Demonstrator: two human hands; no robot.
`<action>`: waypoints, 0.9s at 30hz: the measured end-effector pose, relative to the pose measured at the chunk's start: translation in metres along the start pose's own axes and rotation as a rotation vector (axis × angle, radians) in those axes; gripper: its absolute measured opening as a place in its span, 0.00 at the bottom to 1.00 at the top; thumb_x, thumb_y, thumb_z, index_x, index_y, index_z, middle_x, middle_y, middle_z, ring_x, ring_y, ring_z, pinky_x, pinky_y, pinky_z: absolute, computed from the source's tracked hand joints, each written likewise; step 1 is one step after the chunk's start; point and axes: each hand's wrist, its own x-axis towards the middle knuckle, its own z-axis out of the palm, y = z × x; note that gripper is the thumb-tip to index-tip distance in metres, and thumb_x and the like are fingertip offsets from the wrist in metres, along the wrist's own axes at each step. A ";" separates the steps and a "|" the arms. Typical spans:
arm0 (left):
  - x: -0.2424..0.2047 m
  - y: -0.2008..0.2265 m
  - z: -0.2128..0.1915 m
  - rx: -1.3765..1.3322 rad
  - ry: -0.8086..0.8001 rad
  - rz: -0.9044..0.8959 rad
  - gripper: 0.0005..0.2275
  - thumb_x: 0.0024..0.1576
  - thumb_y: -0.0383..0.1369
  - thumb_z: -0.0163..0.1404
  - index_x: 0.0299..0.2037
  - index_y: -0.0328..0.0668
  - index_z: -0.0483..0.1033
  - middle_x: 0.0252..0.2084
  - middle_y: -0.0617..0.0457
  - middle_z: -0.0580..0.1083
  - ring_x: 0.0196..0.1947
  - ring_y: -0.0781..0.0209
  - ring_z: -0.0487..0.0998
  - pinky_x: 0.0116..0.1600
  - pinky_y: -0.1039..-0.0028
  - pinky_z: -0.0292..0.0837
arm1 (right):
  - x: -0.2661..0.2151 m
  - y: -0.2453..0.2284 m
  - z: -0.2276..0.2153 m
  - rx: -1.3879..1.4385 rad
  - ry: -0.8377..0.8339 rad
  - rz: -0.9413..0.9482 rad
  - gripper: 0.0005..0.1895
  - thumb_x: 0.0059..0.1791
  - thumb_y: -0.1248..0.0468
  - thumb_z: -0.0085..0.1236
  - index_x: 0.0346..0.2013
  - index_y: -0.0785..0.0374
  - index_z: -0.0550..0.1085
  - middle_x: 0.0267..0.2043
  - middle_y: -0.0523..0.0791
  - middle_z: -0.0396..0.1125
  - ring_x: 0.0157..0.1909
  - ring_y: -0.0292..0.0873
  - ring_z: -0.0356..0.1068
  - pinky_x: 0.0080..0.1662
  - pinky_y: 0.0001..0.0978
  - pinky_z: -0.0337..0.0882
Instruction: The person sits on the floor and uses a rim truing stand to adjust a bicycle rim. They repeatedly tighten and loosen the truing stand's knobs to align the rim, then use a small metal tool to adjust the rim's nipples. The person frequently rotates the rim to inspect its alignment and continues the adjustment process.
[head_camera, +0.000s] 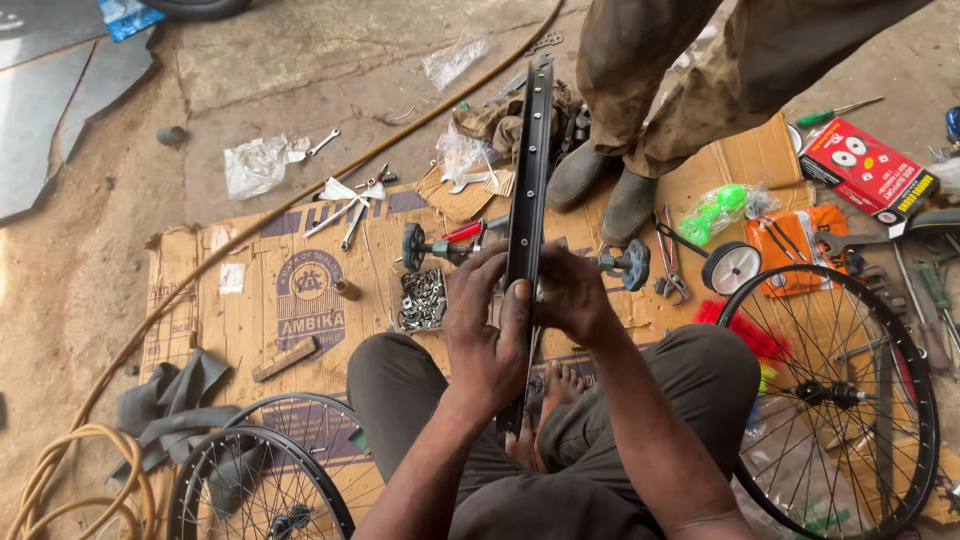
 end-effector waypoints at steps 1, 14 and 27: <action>-0.005 -0.002 0.000 0.018 -0.002 0.023 0.11 0.64 0.26 0.50 0.56 0.31 0.74 0.58 0.40 0.75 0.60 0.44 0.76 0.64 0.59 0.71 | -0.005 0.001 0.001 0.084 -0.017 -0.048 0.19 0.44 0.73 0.70 0.48 0.67 0.75 0.51 0.46 0.71 0.54 0.39 0.71 0.57 0.32 0.72; -0.034 -0.019 -0.003 -0.040 -0.018 -0.086 0.11 0.64 0.29 0.52 0.54 0.30 0.74 0.38 0.46 0.76 0.35 0.55 0.80 0.41 0.67 0.75 | 0.019 -0.006 0.009 -0.152 0.355 -0.059 0.11 0.54 0.72 0.60 0.51 0.66 0.75 0.49 0.47 0.74 0.51 0.39 0.73 0.55 0.33 0.73; -0.047 -0.023 -0.006 -0.101 -0.049 0.026 0.12 0.67 0.26 0.48 0.58 0.30 0.70 0.43 0.42 0.73 0.36 0.54 0.77 0.42 0.68 0.74 | 0.028 -0.049 0.037 -0.460 0.150 -0.045 0.22 0.49 0.65 0.65 0.56 0.65 0.70 0.49 0.44 0.73 0.51 0.37 0.73 0.55 0.31 0.75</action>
